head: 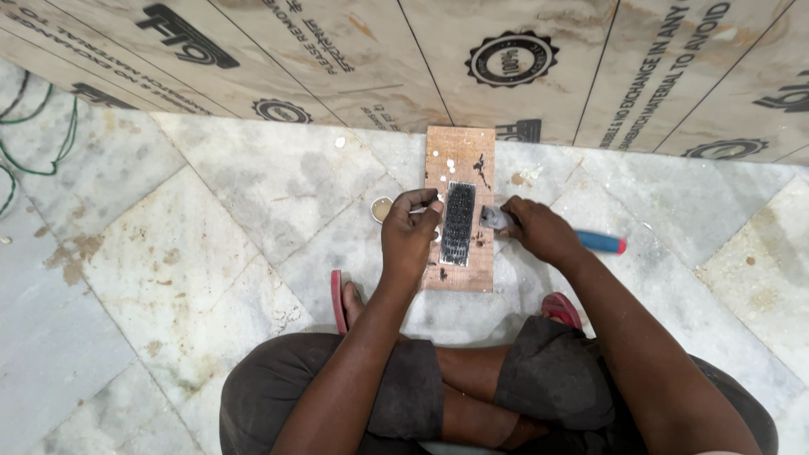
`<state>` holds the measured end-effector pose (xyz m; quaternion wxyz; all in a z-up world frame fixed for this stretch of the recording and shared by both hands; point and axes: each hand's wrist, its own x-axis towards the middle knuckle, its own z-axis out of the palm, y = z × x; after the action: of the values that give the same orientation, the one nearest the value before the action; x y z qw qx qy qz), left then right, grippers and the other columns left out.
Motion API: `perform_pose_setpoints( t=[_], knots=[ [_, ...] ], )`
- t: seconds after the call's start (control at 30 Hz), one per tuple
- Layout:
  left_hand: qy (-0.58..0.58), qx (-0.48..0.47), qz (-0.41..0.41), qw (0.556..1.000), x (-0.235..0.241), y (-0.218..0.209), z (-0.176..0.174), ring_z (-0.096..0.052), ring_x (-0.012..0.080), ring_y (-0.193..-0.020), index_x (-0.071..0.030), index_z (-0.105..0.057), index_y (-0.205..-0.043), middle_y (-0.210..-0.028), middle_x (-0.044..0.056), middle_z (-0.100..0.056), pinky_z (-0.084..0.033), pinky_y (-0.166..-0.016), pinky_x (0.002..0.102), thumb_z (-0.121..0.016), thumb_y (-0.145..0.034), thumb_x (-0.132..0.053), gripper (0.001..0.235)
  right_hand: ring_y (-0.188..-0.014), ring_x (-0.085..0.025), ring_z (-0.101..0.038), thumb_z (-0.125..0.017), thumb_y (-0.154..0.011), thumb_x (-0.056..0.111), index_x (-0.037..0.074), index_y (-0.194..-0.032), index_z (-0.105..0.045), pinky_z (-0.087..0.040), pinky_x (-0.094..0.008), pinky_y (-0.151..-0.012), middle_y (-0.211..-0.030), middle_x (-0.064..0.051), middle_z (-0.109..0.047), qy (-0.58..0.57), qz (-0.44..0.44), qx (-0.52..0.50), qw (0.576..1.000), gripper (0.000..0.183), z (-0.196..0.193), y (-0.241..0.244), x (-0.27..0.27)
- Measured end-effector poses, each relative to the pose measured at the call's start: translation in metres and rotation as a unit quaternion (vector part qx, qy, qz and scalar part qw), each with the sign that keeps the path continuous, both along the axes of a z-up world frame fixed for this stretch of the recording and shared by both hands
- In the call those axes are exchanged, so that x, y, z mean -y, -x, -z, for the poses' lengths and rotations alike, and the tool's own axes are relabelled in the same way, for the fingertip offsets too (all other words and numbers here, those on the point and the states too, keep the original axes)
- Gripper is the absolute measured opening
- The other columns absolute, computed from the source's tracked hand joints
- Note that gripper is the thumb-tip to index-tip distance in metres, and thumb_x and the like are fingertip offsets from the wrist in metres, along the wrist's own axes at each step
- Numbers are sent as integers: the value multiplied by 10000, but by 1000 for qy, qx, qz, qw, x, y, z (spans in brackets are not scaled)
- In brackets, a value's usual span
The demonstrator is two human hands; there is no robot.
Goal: The person sits on the floor and sharpens a metal tool blade using a rectangular sharpening stone. They repeatedly rub the blade against the stone and occasionally dip a finger into a small container of liquid to apply it to the surface.
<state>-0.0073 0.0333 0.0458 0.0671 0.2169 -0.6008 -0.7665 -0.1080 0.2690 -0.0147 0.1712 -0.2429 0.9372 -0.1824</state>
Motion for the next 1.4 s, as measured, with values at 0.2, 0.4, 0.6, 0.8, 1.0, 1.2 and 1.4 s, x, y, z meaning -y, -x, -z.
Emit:
perform_pose_setpoints(
  t=[0.2, 0.4, 0.6, 0.8, 1.0, 1.2, 1.4],
  knots=[
    [3, 14, 32, 999, 0, 1, -1, -581, 60, -726, -5, -696, -1182, -865, -3, -665, -479, -636, 231, -713, -930, -195, 316, -1079, -333, -642, -693, -934, 344, 138, -1249, -627, -533, -470, -881, -1121, -95, -683, -62, 23, -33, 997, 381, -12, 14, 8],
    [77, 42, 39, 995, 2, 2, 0, -521, 30, -607, -18, -713, -1154, -722, -26, -639, -415, -562, 209, -712, -922, -207, 299, -1084, -320, -637, -706, -910, 356, 153, -1248, -647, -541, -461, -878, -1118, -68, -688, -70, 31, -37, 996, 398, -20, 10, 8],
    [101, 6, 31, 994, 5, 0, -2, -506, 28, -615, -16, -727, -1128, -751, -34, -622, -410, -556, 213, -714, -920, -209, 284, -1078, -313, -649, -706, -913, 369, 168, -1245, -661, -552, -448, -871, -1114, -74, -689, -114, 11, -53, 992, 390, -25, 4, 7],
    [119, 15, 33, 992, 6, -2, -4, -511, 48, -619, -24, -735, -1132, -751, 8, -607, -417, -565, 224, -716, -925, -219, 285, -1048, -322, -673, -711, -911, 366, 156, -1239, -658, -566, -448, -847, -1086, -99, -699, -170, -15, -42, 984, 393, -45, -7, 13],
    [145, -27, 41, 988, 6, -3, -1, -620, 68, -730, -5, -726, -1120, -975, 28, -672, -507, -649, 239, -714, -918, -220, 296, -1013, -323, -695, -722, -907, 364, 137, -1164, -671, -568, -462, -835, -1069, -110, -706, -188, -39, -14, 981, 347, -55, -16, 12],
    [146, -34, 58, 987, 7, -8, -5, -656, 89, -756, 5, -689, -1192, -1045, 58, -729, -537, -681, 247, -726, -903, -192, 351, -931, -302, -703, -743, -866, 390, 169, -1153, -718, -553, -438, -773, -999, -104, -717, -114, -54, 26, 992, 363, -68, -26, 2],
    [31, 8, 76, 997, 3, -13, -8, -606, 103, -721, 11, -635, -1273, -1063, 106, -708, -498, -619, 265, -728, -881, -163, 439, -674, -171, -655, -569, -973, 400, 87, -1141, -709, -462, -312, -562, -837, -101, -774, 230, 201, 313, 899, 382, -116, -29, -2]
  ],
)
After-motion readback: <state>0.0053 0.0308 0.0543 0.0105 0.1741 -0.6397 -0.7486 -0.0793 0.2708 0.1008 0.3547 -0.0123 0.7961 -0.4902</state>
